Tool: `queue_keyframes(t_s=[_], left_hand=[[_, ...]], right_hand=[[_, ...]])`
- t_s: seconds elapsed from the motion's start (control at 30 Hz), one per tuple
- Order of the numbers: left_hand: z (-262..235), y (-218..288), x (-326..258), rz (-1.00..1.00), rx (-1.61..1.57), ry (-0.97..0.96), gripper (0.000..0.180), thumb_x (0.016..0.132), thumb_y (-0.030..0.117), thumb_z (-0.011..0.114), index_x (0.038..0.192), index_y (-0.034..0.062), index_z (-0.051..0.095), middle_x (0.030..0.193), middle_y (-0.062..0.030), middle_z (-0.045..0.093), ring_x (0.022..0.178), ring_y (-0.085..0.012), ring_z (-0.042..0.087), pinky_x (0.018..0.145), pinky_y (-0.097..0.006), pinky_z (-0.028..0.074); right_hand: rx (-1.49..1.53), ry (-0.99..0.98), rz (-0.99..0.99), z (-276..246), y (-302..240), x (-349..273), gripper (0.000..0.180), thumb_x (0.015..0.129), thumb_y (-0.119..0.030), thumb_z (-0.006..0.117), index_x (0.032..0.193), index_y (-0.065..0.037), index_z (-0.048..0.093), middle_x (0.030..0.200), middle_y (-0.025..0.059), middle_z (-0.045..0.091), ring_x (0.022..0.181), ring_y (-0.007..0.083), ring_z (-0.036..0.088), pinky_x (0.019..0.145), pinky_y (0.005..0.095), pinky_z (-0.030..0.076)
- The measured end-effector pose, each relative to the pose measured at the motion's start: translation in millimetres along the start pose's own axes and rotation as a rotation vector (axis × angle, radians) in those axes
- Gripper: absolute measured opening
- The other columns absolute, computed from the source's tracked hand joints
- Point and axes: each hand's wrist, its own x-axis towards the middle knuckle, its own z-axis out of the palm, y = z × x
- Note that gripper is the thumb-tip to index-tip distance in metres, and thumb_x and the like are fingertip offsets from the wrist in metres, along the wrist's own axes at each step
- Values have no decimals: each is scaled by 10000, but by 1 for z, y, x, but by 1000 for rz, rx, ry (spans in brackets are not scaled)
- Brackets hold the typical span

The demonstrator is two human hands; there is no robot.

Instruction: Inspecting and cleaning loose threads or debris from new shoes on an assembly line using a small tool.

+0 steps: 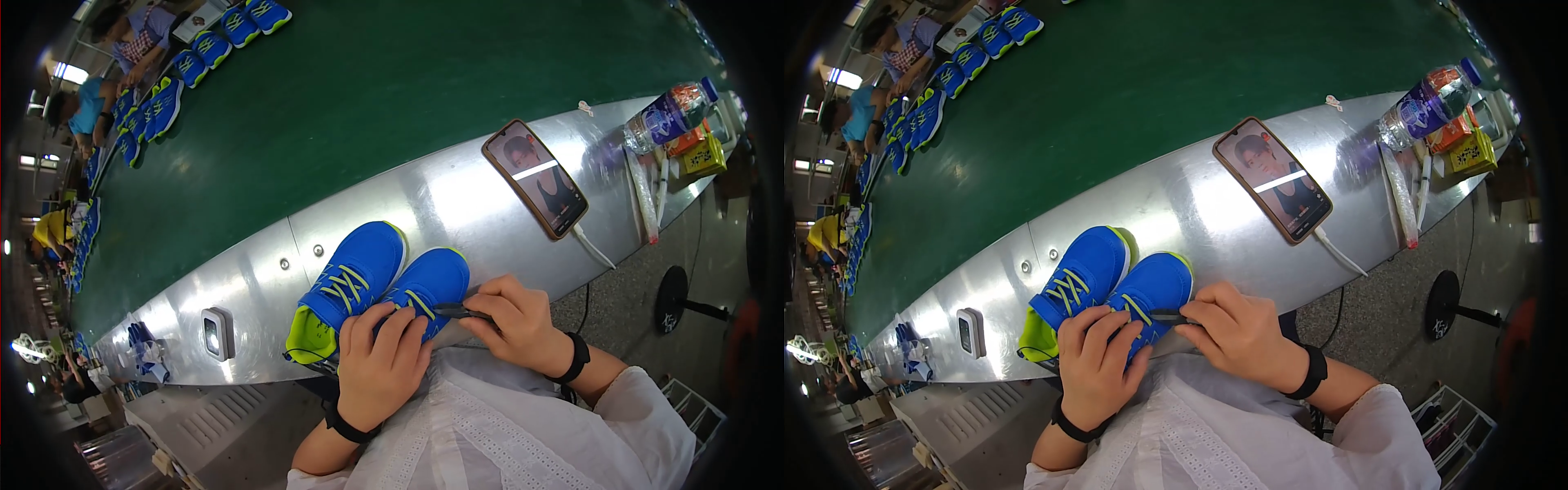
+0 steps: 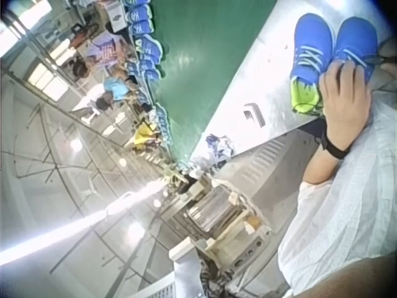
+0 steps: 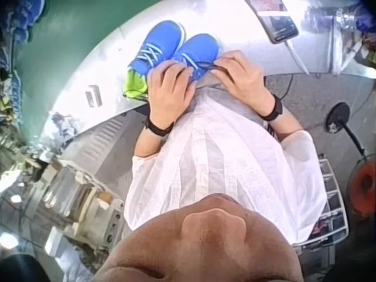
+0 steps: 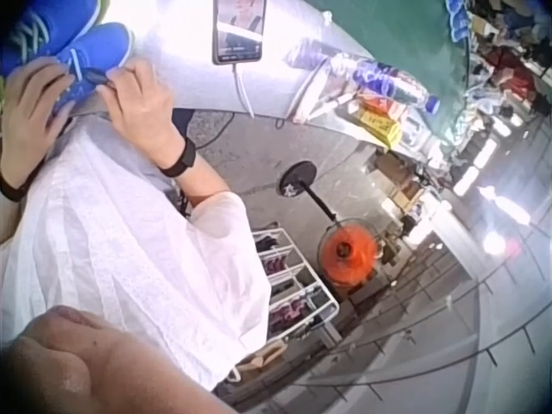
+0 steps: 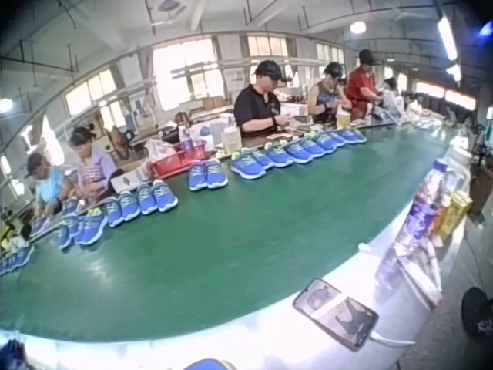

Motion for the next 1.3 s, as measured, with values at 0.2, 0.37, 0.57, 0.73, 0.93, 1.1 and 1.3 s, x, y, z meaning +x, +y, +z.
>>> queue_keyframes(t_s=[0.2,0.37,0.57,0.73,0.93,1.1,1.3], left_hand=[[-2,2,0,-7,0,-8,392,648,121,783,1015,80,649,1095,-62,594,1043,-295,552,828,-442,430],[-1,2,1,-4,0,-8,386,647,119,781,1008,79,651,1089,-62,596,1043,-294,551,832,-439,429],[0,2,2,-6,-1,-5,386,642,119,782,1003,78,653,1088,-61,597,1044,-295,550,838,-439,428],[-4,5,4,8,-8,5,411,649,109,785,1034,63,647,1110,-91,590,1037,-313,558,850,-448,441],[-31,-5,-23,-63,-51,175,434,692,188,795,1068,41,635,1125,-132,585,993,-335,595,837,-446,476],[-68,-32,-66,-348,-37,196,458,696,50,697,1133,3,567,1108,-194,568,1000,-386,577,892,-459,465],[-96,-23,-38,80,359,-167,272,887,248,702,1040,53,589,1112,-235,596,849,-291,638,726,-457,513]], right_hand=[[-15,-7,-13,-3,-2,-3,246,737,-123,788,930,-42,660,851,53,590,586,179,606,487,285,480],[-7,-20,-7,-2,-2,-2,235,738,-111,786,923,-40,662,853,55,589,586,180,607,489,286,482],[12,52,39,-2,-1,-2,236,735,-108,786,921,-39,658,849,58,588,594,186,613,494,287,483],[-12,28,22,-4,-1,-3,214,767,-118,776,927,-43,656,863,69,597,594,194,608,496,297,480],[67,81,119,-8,-2,-3,252,789,-151,771,987,-60,644,897,79,595,589,196,596,502,296,481],[91,74,142,-4,-4,-14,281,821,-172,742,1041,-50,618,948,101,591,680,230,620,575,323,506],[382,43,443,20,0,-11,385,895,-185,651,1199,-2,498,1072,195,554,945,337,598,818,388,489]])
